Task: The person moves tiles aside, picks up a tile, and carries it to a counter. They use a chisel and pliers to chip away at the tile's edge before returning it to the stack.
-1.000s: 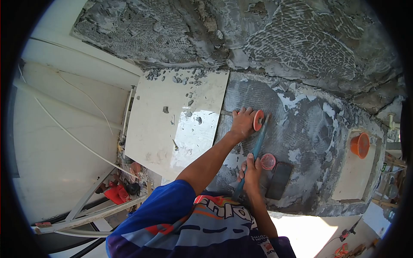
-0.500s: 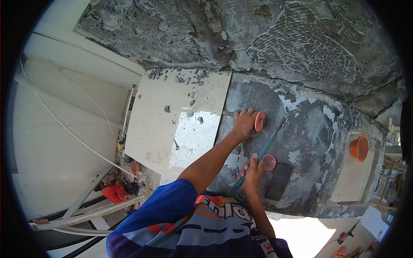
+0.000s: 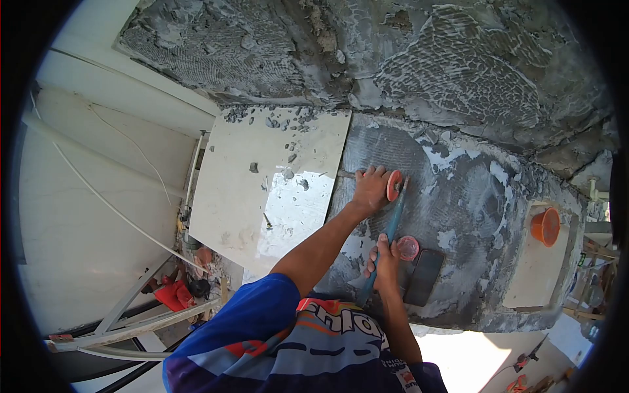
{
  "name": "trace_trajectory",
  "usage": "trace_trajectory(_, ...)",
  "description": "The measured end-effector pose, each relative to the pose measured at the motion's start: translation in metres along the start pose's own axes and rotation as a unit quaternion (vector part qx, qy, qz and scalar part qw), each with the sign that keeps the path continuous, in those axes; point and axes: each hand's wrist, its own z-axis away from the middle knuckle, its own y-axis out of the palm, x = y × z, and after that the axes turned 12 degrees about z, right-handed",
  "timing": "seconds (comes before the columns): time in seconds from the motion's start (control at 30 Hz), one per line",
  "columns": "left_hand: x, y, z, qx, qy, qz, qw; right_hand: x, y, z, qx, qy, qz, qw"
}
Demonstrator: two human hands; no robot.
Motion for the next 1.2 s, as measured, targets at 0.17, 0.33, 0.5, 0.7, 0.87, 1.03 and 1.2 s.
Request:
trace_trajectory(0.17, 0.007, -0.002, 0.005, 0.012, 0.008, -0.009, 1.000, 0.000, 0.007, 0.007, -0.060, -0.040, -0.079, 0.994)
trace_trajectory(0.33, 0.013, -0.010, 0.002, 0.072, 0.013, 0.023, 0.997, 0.008, -0.015, 0.023, -0.084, -0.053, -0.043, 0.994)
trace_trajectory(0.5, 0.013, -0.015, 0.005, 0.086, 0.013, 0.034, 0.996, 0.007, -0.024, 0.030, -0.096, -0.065, -0.041, 0.992)
trace_trajectory(0.7, 0.008, -0.017, 0.004, 0.125, 0.005, 0.014, 0.992, 0.007, -0.019, 0.035, -0.086, -0.061, -0.044, 0.993)
trace_trajectory(0.87, 0.008, -0.010, 0.014, 0.085, 0.042, -0.001, 0.996, 0.001, -0.020, 0.033, -0.068, -0.093, -0.022, 0.993)
trace_trajectory(1.03, 0.013, -0.010, 0.037, 0.090, 0.090, 0.010, 0.992, 0.012, -0.012, 0.049, -0.094, -0.104, 0.013, 0.990)
trace_trajectory(1.2, 0.037, -0.002, 0.065, 0.083, 0.192, -0.028, 0.977, 0.005, -0.016, 0.062, -0.104, -0.127, 0.060, 0.985)
